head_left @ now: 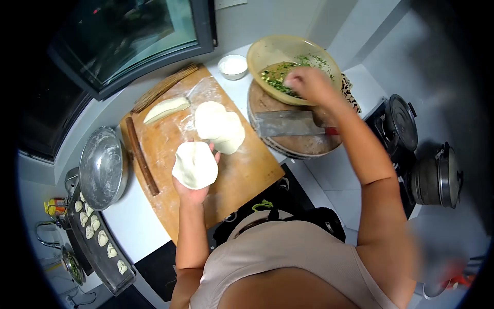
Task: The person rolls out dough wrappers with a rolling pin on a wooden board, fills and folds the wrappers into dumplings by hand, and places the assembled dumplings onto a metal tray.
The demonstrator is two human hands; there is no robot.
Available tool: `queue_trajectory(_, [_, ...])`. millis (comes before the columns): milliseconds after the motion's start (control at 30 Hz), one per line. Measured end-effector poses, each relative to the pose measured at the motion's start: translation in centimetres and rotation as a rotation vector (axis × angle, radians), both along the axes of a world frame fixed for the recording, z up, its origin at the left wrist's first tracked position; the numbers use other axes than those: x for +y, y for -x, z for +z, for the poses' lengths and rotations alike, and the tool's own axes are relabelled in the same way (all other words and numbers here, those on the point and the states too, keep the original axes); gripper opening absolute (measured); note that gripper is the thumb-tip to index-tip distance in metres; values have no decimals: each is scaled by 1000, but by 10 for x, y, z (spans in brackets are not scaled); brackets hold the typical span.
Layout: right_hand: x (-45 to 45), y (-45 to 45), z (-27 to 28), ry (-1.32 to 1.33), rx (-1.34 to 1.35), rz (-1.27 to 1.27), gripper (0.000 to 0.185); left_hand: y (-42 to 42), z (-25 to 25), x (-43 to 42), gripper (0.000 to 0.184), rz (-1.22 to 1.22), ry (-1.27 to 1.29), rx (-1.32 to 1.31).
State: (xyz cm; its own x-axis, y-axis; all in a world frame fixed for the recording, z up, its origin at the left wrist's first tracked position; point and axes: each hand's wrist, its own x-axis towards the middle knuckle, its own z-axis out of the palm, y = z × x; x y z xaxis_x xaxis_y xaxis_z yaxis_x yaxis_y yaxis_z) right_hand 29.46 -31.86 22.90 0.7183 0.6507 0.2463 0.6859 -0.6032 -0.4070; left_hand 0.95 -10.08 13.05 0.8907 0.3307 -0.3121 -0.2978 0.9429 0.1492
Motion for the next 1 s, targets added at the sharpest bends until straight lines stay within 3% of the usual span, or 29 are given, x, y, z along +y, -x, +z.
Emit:
queue_trajectory(67, [-46, -69, -3, 192, -45, -27, 14, -15, -15, -22, 43, 18, 46, -59])
queue_trajectory(167, [-83, -123, -24, 248, 103, 142, 13, -40, -16, -66, 46, 54, 66, -98])
queue_trajectory(333, [-41, -145, -58, 340, 256, 525, 7, -68, -13, -114, 48, 202, 138, 32])
queue_trajectory(567, [25, -131, -109, 713, -158, 484, 17, -80, 12, -137, 47, 258, 52, 70])
queue_trajectory(767, [17, -147, -128, 601, -174, 578, 10, -90, 7, -126, 48, 250, 86, 63])
queue_trajectory(867, [2, -141, -81, 473, 11, 431, 12, -96, 5, -117, 48, 242, 61, 78])
queue_trajectory(1000, [-34, -166, -60, 247, 6, 254, 11, -106, 0, -105, 47, 217, 73, 85])
